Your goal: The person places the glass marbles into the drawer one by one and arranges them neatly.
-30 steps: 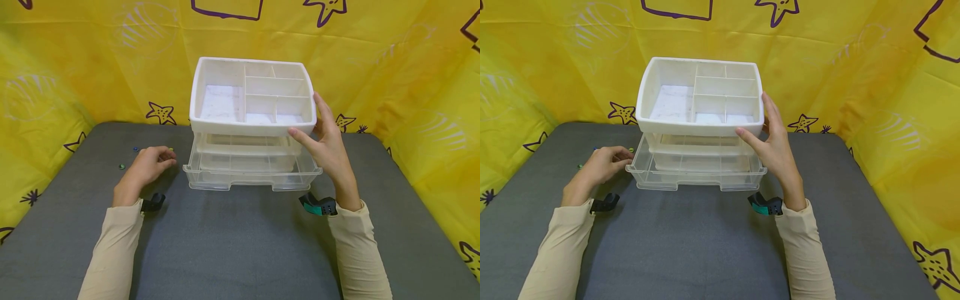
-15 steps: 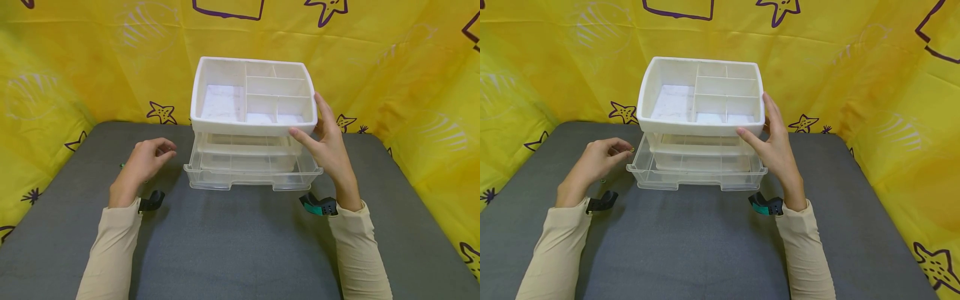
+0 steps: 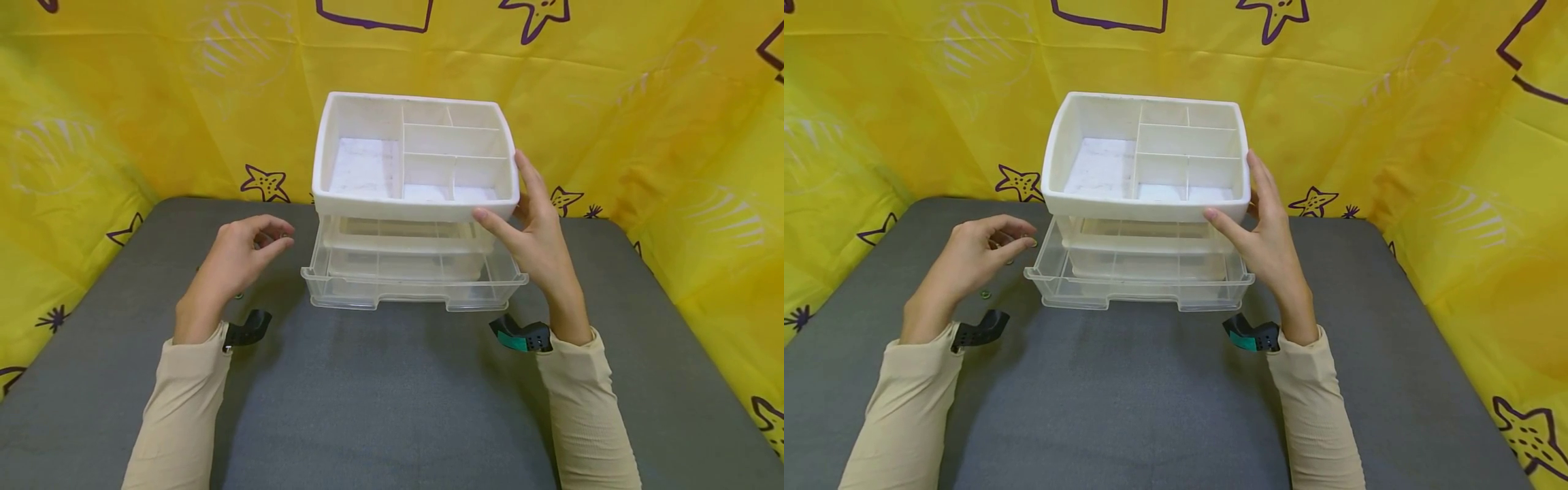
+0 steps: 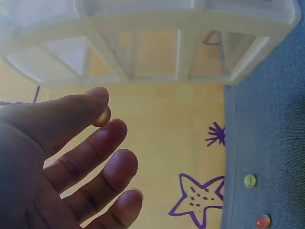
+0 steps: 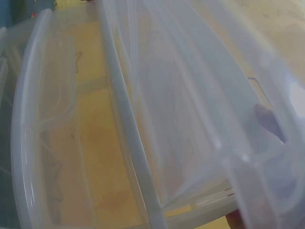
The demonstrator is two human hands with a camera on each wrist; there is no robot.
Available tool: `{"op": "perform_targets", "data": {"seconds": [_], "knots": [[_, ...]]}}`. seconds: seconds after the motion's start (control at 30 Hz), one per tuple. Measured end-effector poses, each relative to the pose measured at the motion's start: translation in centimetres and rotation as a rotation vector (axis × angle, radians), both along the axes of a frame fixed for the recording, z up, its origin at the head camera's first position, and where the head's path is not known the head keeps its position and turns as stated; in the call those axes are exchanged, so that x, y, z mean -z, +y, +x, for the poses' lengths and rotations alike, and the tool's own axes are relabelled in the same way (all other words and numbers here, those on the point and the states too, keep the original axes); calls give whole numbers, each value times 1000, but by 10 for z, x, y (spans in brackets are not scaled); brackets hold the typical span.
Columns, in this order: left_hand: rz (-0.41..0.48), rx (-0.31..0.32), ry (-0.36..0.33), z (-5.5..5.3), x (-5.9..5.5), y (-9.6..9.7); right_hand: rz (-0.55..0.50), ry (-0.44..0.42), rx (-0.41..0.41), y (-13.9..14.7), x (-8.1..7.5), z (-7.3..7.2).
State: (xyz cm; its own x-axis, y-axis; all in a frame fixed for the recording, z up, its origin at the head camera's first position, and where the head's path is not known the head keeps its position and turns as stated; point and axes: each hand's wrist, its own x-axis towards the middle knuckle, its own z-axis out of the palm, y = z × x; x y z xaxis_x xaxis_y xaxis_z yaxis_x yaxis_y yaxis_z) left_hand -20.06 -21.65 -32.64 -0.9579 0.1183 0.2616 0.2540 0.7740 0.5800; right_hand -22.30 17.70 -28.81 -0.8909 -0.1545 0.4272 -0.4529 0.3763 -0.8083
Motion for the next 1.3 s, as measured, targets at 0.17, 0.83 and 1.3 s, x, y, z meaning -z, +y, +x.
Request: {"op": "perform_targets", "data": {"seconds": [0.17,0.83,1.3], "knots": [[-7,5,25,3,-4,3,2,0,1,0,0,0],[17,44,168,16,-21,17,14,23,9,0,1,-3],[99,28,351,29,-35,29,3,16,5,-1,1,-2]]}}
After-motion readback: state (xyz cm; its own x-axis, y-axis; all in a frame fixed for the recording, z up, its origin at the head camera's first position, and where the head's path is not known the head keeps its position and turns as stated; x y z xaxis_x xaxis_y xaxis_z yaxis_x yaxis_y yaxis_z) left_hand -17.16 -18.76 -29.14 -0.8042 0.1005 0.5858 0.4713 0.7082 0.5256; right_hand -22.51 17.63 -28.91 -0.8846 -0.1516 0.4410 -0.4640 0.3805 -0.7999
